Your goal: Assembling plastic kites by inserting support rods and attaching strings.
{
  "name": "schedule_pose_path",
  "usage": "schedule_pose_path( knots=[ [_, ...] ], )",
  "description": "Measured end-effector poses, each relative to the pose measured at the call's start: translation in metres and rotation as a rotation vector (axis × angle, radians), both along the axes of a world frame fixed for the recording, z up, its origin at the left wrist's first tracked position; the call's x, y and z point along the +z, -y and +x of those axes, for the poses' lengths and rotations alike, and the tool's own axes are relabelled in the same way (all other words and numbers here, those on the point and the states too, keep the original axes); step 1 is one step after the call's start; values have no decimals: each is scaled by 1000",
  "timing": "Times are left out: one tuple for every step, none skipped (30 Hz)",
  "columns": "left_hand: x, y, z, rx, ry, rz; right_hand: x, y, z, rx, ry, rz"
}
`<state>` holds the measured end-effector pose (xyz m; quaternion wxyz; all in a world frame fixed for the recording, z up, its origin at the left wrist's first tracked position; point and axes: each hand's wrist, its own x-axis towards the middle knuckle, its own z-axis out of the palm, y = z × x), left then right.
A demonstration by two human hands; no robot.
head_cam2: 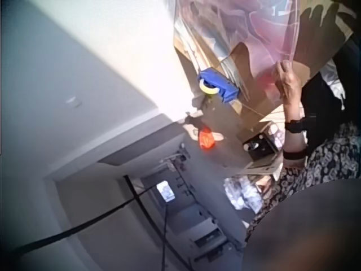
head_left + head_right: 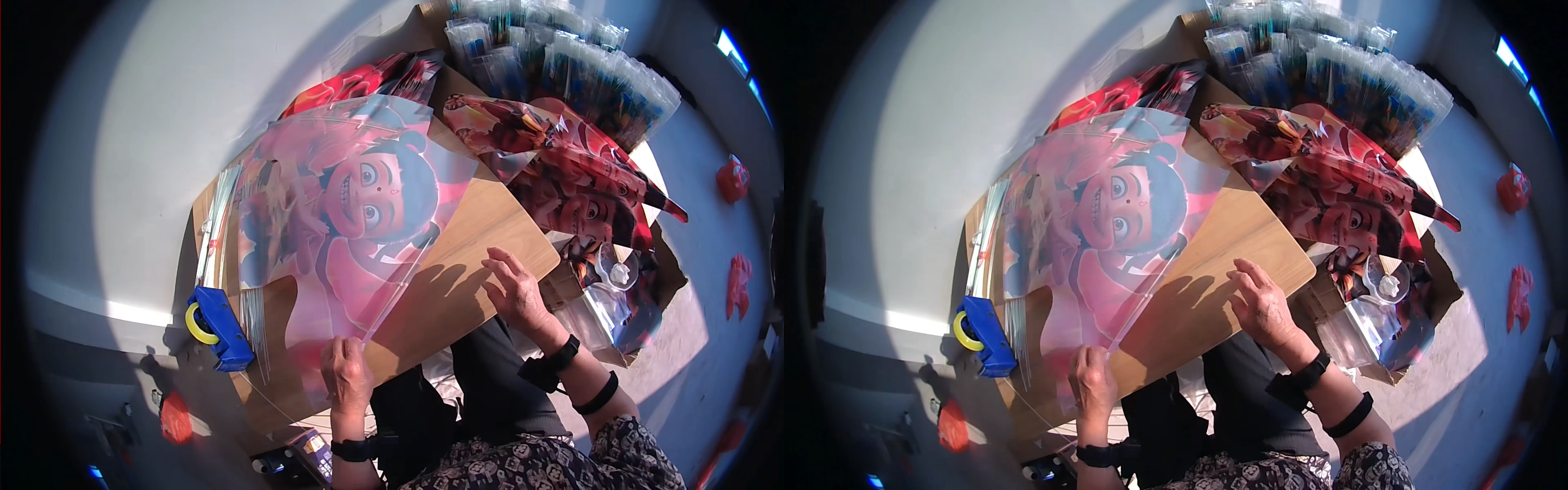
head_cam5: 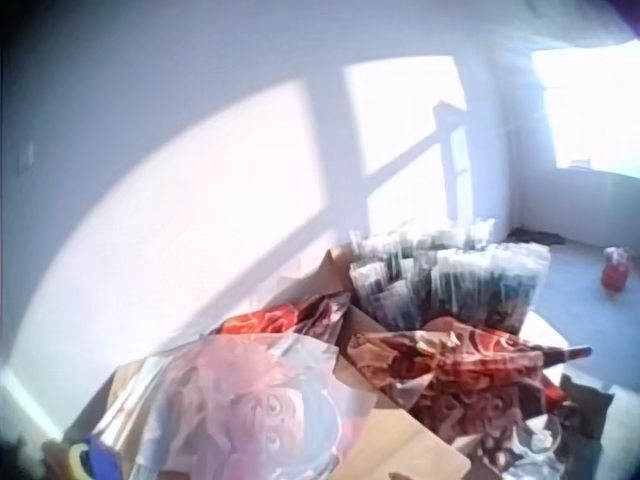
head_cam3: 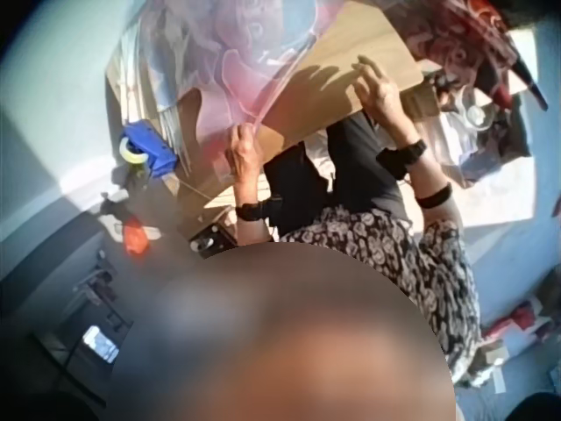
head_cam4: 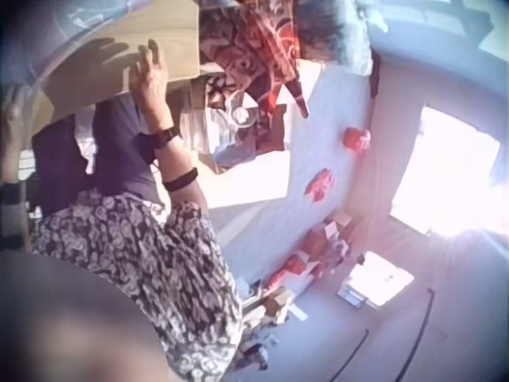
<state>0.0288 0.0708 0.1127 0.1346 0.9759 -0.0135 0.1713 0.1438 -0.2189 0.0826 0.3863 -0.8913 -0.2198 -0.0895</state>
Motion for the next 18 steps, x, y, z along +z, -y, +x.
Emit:
schedule_pose_path(
  knots=[
    [-4, 4, -7, -23, -11, -2, 3, -9, -3, 19, 25, -24],
    [-7, 8, -14, -46, -23, -3, 7, -18, -5, 27, 9, -8],
    [-9, 13, -19, -52, -27, -10, 7, -22, -6, 39, 27, -15],
    [-10, 14, -24, -55, -28, -11, 6, -26, -5, 52, 43, -23],
    [-12, 15, -29, -75, -62, -29, 5, -29, -5, 49, 41, -24],
    [-12, 15, -33, -94, -100, -48, 5, -32, -5, 68, 45, -53],
    [-9, 15, -37, -107, -107, -84, 4, -34, -5, 87, 48, -83],
    [-7, 16, -40, -108, -114, -86, 4, -36, -6, 86, 41, -84],
    [-5, 16, -43, -117, -171, -110, 3, -39, -6, 78, 25, -129],
    [-4, 16, -45, -126, -229, -135, 0, -41, -7, 70, 8, -174],
    [-1, 18, -46, -124, -236, -137, -7, -39, -9, 79, -55, -222],
    [3, 19, -46, -152, -378, -168, -10, -39, -10, 85, -59, -220],
    [6, 20, -44, -181, -520, -201, -12, -37, -10, 108, -14, -272],
    [7, 21, -37, -178, -526, -203, -14, -35, -10, 130, 32, -323],
    [9, 21, -27, -228, -496, -268, -14, -34, -10, 139, 27, -320],
    [11, 21, -14, -281, -468, -335, -14, -31, -10, 156, 4, -280],
    [16, 23, 0, -262, -408, -317, -14, -28, -9, 172, -19, -241],
    [20, 28, 18, -248, -349, -301, -16, -22, -8, 172, -28, -243]
  ],
)
